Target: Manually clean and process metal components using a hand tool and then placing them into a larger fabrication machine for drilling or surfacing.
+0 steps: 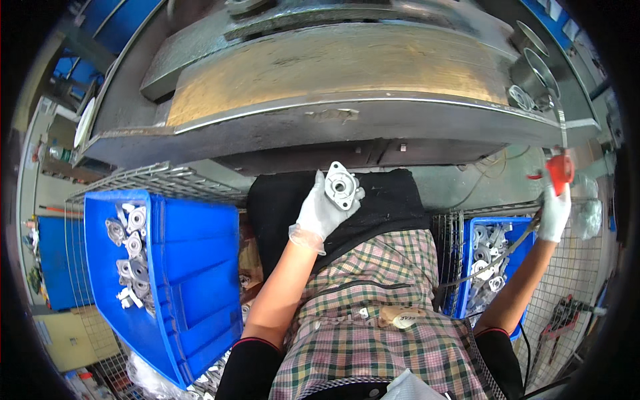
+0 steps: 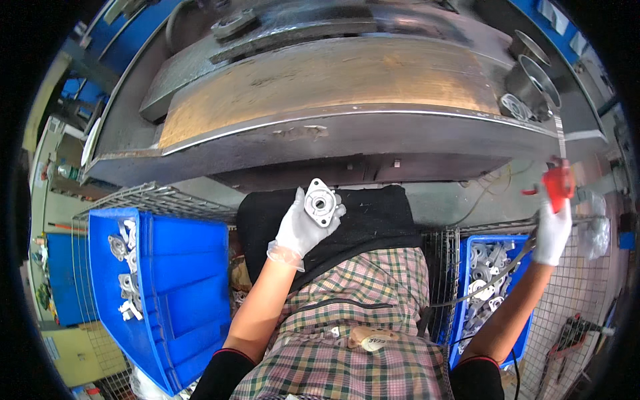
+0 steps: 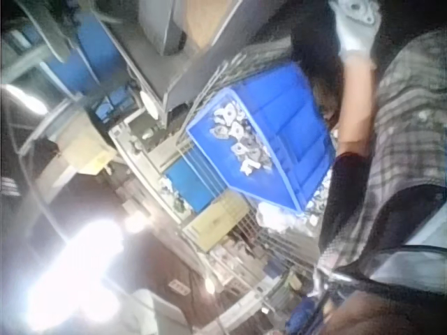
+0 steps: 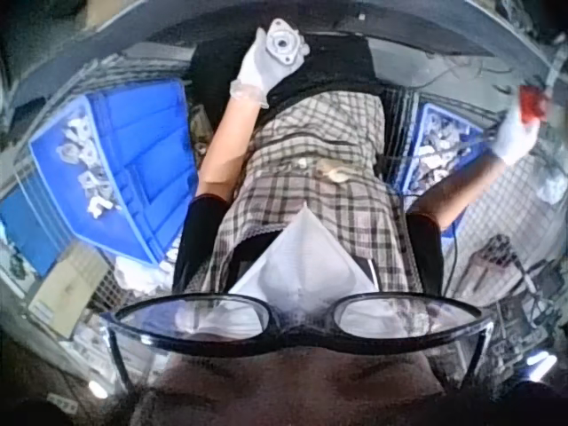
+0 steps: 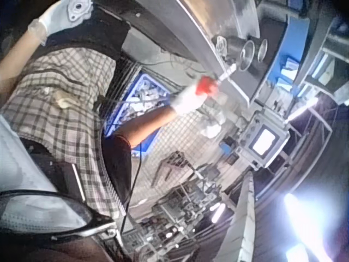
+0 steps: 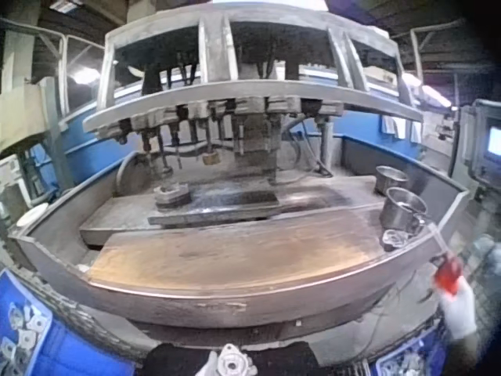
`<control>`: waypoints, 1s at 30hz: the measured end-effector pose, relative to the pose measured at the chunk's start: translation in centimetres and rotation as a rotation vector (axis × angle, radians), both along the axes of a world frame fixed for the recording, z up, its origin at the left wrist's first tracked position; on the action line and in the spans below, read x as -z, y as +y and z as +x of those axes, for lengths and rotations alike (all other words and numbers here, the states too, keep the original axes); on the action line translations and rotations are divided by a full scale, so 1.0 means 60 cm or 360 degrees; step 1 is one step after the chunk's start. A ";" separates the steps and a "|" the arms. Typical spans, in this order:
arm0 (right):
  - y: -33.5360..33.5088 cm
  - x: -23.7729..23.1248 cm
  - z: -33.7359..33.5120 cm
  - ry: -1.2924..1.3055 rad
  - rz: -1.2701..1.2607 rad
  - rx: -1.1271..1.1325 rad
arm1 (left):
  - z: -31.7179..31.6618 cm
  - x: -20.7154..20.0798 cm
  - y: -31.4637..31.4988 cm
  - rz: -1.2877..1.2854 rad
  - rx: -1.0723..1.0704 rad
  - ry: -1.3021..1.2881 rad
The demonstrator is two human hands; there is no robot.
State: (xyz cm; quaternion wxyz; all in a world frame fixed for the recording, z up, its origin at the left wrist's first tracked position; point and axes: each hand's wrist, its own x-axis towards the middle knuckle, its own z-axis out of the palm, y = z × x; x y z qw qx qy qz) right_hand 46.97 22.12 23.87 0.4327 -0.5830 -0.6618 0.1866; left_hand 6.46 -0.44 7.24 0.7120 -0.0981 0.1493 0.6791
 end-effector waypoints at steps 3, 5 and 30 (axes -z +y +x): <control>0.104 0.055 0.176 -0.0008 0.0277 0.0276 | 0.029 -0.043 0.016 0.0007 0.0123 0.0006; 0.126 0.082 0.236 -0.0128 0.0287 0.0518 | 0.046 -0.068 0.019 0.0015 0.0173 0.0026; -0.205 0.102 0.038 -0.1154 -0.0933 -0.0113 | 0.119 -0.065 0.010 0.0026 0.0750 0.1752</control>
